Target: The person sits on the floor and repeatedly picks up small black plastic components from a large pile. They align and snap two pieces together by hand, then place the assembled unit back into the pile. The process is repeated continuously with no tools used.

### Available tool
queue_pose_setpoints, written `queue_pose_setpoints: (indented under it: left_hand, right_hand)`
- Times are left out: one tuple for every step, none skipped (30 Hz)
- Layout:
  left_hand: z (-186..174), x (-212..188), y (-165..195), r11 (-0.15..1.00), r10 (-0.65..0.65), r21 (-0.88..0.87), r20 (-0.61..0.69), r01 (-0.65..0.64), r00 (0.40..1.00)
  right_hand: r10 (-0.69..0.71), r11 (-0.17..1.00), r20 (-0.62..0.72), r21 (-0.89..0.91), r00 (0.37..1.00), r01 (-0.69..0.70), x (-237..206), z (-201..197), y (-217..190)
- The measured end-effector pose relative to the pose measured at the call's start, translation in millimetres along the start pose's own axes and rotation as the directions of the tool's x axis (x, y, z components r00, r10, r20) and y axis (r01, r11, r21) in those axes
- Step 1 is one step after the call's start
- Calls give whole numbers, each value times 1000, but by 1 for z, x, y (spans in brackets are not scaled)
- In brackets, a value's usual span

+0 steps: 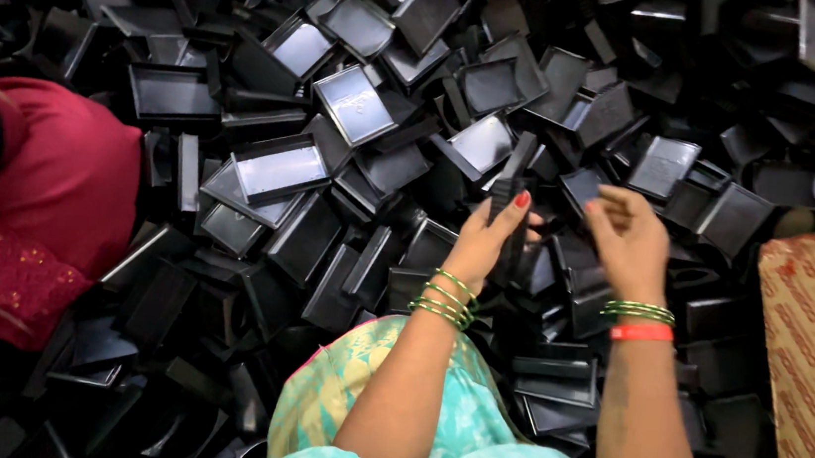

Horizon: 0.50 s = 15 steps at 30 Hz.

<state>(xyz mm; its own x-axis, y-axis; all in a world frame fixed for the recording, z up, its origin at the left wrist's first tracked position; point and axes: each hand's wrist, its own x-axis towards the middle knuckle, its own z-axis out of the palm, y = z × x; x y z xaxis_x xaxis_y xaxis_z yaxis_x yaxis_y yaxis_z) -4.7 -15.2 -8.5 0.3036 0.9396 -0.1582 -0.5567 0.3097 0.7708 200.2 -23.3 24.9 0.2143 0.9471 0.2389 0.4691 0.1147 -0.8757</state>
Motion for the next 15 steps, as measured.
queue_pose_setpoints:
  left_hand:
    - [-1,3,1,999,28,-26,-62,-30,998]
    - [-1,6,1,997,52,-50,-123,-59,991]
    - [-2,8,0,994,72,-72,-182,-86,981]
    - [-3,9,-1,992,69,-88,-193,-87,979]
    - [-3,11,-2,991,67,-104,-202,-89,977]
    - [-4,12,-3,989,66,-119,-209,-92,976]
    - [-5,13,-5,991,59,-105,-214,-83,975]
    - [-6,14,-7,993,56,-90,-218,-78,974]
    - [-7,15,-8,995,55,-74,-223,-74,973]
    - [-8,16,-10,995,37,-81,-233,-58,972]
    - [-10,17,-12,995,19,-88,-242,-41,970]
    - [-11,17,-13,995,-4,-97,-249,-21,969]
    - [-12,18,-15,996,-8,-87,-253,-14,967]
    - [-13,19,-16,997,-12,-78,-254,-8,967]
    - [-13,20,-17,997,-14,-71,-253,-4,967]
  right_hand:
    - [52,994,-40,-95,998,-56,5,-5,15]
    - [102,976,-86,-187,991,-116,8,-5,30]
    - [80,953,-43,-291,996,-89,10,0,43]
    - [63,919,1,-391,998,-58,10,4,53]
    - [48,875,43,-484,998,-21,10,9,60]
    - [14,850,108,-526,994,45,8,16,64]
    - [-16,821,174,-560,985,112,4,25,66]
    - [-45,789,240,-587,970,182,2,35,66]
    - [75,747,218,-659,973,90,2,43,62]
    - [194,689,185,-725,964,1,2,50,58]
    - [307,616,140,-783,941,-85,3,55,54]
    - [287,608,136,-791,948,-71,4,58,52]
    - [269,596,128,-801,955,-61,6,60,51]
    - [250,583,117,-811,961,-52,8,61,50]
    - [255,552,112,-832,961,-49,8,60,50]
